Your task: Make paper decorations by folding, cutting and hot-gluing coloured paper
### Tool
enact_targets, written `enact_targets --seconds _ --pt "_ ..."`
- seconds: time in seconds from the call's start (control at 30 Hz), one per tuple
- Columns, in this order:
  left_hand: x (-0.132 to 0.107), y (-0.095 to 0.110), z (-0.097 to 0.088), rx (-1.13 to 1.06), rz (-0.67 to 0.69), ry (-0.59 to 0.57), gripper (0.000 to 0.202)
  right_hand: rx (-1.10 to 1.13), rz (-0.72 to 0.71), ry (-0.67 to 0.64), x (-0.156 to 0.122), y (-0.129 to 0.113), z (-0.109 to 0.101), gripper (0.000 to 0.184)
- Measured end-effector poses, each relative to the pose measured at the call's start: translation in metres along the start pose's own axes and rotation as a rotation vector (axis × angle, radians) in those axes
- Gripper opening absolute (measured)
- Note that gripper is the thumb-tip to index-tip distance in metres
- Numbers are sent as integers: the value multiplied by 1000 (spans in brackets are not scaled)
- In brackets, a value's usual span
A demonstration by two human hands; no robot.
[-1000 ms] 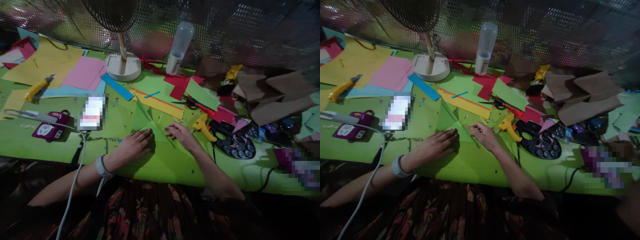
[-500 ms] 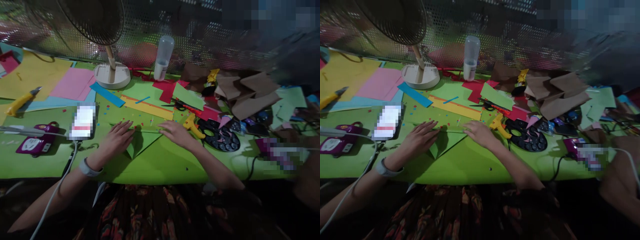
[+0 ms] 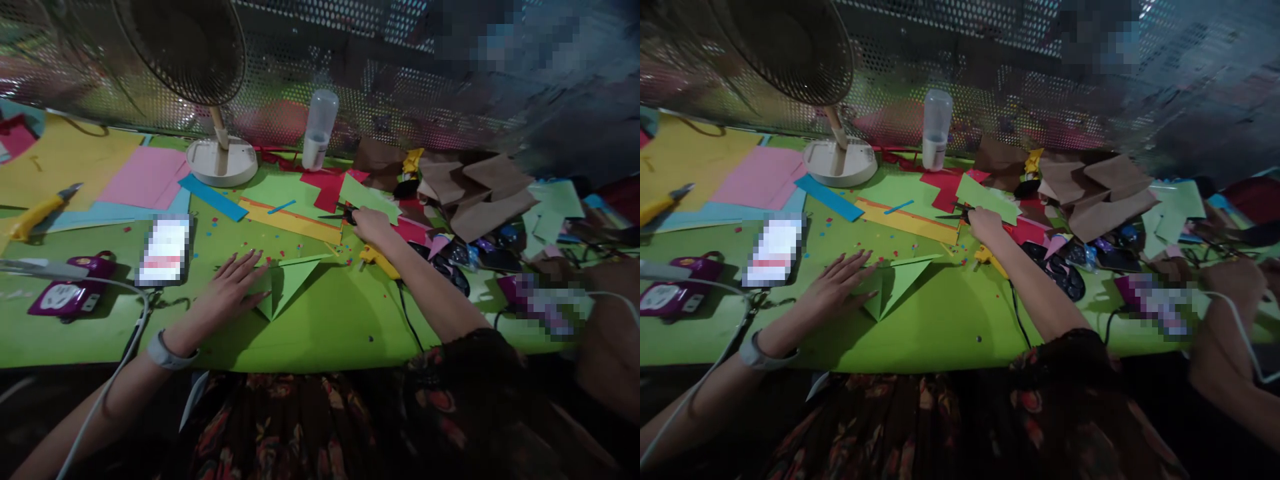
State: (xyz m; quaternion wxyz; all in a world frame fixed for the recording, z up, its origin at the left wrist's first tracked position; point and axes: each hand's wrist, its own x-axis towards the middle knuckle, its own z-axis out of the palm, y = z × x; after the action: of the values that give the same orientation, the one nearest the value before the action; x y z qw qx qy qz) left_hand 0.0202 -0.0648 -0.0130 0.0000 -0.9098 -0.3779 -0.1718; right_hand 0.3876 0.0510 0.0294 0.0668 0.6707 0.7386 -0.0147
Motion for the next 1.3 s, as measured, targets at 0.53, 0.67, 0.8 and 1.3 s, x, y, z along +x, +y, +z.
enact_targets --seconds 0.53,0.67,0.8,1.3 --pt "36 42 -37 -827 -378 98 44 853 3 453 -70 -52 -38 15" --pt "51 61 -33 -1362 -604 14 55 906 -278 506 -119 -95 -29 8" --pt "49 73 -25 -1581 -725 160 37 962 -535 452 -149 -119 -16 8" --pt "0 75 -37 -1071 -246 77 43 1622 -88 -640 -169 -114 12 33"
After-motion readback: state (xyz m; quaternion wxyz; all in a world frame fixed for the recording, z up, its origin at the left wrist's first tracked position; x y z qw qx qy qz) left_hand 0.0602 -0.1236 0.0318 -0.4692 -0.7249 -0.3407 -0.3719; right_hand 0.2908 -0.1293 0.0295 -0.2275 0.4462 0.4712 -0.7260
